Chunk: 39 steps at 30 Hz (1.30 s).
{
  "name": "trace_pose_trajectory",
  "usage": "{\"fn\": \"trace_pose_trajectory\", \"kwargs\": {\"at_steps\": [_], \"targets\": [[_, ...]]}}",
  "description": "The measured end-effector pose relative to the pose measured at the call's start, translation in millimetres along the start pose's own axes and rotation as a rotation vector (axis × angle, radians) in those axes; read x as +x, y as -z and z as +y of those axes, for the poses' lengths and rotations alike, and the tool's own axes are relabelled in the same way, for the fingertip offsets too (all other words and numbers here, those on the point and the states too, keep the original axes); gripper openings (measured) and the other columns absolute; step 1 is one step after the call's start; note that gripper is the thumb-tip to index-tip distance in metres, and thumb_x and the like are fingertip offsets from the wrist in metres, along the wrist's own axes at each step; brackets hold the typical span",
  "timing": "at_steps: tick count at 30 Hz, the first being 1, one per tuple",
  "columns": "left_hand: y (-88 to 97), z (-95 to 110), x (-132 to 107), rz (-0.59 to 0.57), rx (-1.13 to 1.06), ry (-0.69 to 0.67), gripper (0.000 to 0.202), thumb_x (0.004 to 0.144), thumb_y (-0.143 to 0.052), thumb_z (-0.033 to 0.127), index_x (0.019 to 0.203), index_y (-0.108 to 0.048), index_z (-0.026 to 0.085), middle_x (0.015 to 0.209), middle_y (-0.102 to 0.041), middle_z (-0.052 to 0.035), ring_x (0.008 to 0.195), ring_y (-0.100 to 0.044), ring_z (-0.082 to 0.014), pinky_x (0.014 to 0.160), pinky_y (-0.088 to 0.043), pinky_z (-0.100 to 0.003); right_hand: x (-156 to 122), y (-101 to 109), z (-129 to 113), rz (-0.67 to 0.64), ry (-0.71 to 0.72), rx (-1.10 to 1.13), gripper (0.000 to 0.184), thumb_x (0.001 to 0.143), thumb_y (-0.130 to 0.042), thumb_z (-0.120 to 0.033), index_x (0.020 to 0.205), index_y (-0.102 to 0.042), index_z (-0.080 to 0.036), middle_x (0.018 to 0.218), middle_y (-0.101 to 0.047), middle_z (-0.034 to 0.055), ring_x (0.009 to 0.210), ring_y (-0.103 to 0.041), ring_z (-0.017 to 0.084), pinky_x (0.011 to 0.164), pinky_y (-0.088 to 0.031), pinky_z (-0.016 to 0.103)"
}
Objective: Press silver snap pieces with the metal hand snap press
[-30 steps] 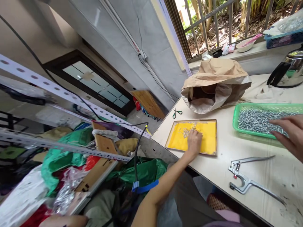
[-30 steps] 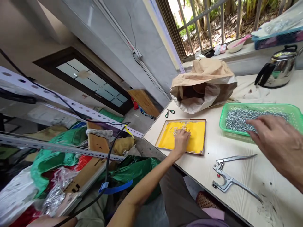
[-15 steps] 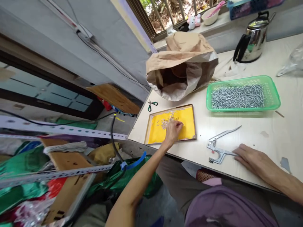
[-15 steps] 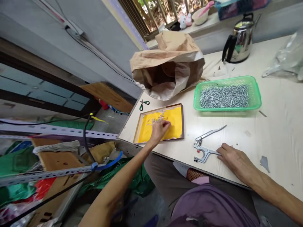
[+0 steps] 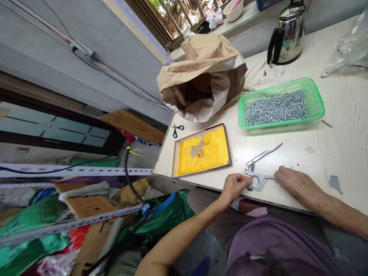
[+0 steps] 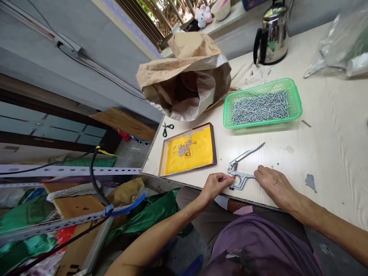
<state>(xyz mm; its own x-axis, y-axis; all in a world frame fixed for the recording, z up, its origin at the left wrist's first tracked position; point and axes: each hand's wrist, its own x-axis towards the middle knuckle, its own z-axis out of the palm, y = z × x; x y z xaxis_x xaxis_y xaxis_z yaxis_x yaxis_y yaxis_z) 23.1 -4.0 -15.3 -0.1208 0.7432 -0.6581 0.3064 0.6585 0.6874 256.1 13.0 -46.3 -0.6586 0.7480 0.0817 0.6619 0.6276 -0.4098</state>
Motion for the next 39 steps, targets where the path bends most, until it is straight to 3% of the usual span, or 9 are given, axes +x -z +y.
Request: {"fn": "trace_pose_trajectory", "kwargs": {"at_steps": [11,18,24,31,35,39], "targets": [[0.4,-10,6,0.019,0.202,-0.077,0.028,0.071,-0.068,0.037,0.075,-0.073,0.01,0.061,-0.065,-0.0018,0.057,-0.052,-0.011,0.05,-0.034,-0.019,3,2,-3,0.01,0.017,-0.063,0.026,0.078,-0.04,0.003,0.081,-0.05,-0.021,0.078,-0.052,0.003,0.064,-0.048,0.017,0.056,-0.032,0.029],[3.5,-3,4,-0.068,0.268,0.017,0.031,0.072,-0.064,0.039,0.076,-0.071,0.009,0.051,-0.05,0.0046,0.043,-0.035,-0.0059,0.043,-0.028,-0.019,3,8,-6,-0.032,0.014,-0.093,0.026,0.075,-0.042,0.003,0.082,-0.051,-0.021,0.078,-0.051,0.0029,0.066,-0.049,0.017,0.057,-0.032,0.029],[4.3,2,2,-0.102,0.311,0.018,0.028,0.071,-0.062,0.036,0.072,-0.069,0.01,0.048,-0.043,0.0065,0.042,-0.032,-0.0048,0.041,-0.028,-0.019,2,8,-5,-0.005,0.032,-0.077,0.023,0.079,-0.042,0.0,0.083,-0.049,-0.022,0.079,-0.051,0.0027,0.067,-0.048,0.017,0.058,-0.031,0.029],[5.1,4,2,-0.139,0.369,0.024,0.024,0.069,-0.061,0.035,0.069,-0.066,0.011,0.048,-0.042,0.0068,0.042,-0.035,-0.0057,0.042,-0.031,-0.019,0,-2,-5,0.156,0.084,-0.084,0.026,0.074,-0.043,0.003,0.081,-0.045,-0.022,0.078,-0.05,0.0018,0.063,-0.046,0.017,0.056,-0.03,0.029],[4.2,2,3,-0.164,0.336,0.044,0.023,0.069,-0.059,0.033,0.068,-0.064,0.012,0.048,-0.042,0.0067,0.043,-0.036,-0.0064,0.041,-0.033,-0.019,-3,-1,-7,0.147,0.08,-0.128,0.026,0.075,-0.043,0.004,0.082,-0.046,-0.021,0.078,-0.05,0.0022,0.064,-0.046,0.018,0.058,-0.031,0.03],[2.4,5,0,-0.15,0.37,0.04,0.018,0.067,-0.059,0.029,0.066,-0.063,0.011,0.05,-0.046,0.0057,0.045,-0.041,-0.0063,0.044,-0.035,-0.017,-6,-2,-3,0.054,0.066,-0.096,0.028,0.077,-0.045,0.001,0.094,-0.05,-0.021,0.087,-0.053,0.0041,0.073,-0.049,0.019,0.064,-0.035,0.03]]}}
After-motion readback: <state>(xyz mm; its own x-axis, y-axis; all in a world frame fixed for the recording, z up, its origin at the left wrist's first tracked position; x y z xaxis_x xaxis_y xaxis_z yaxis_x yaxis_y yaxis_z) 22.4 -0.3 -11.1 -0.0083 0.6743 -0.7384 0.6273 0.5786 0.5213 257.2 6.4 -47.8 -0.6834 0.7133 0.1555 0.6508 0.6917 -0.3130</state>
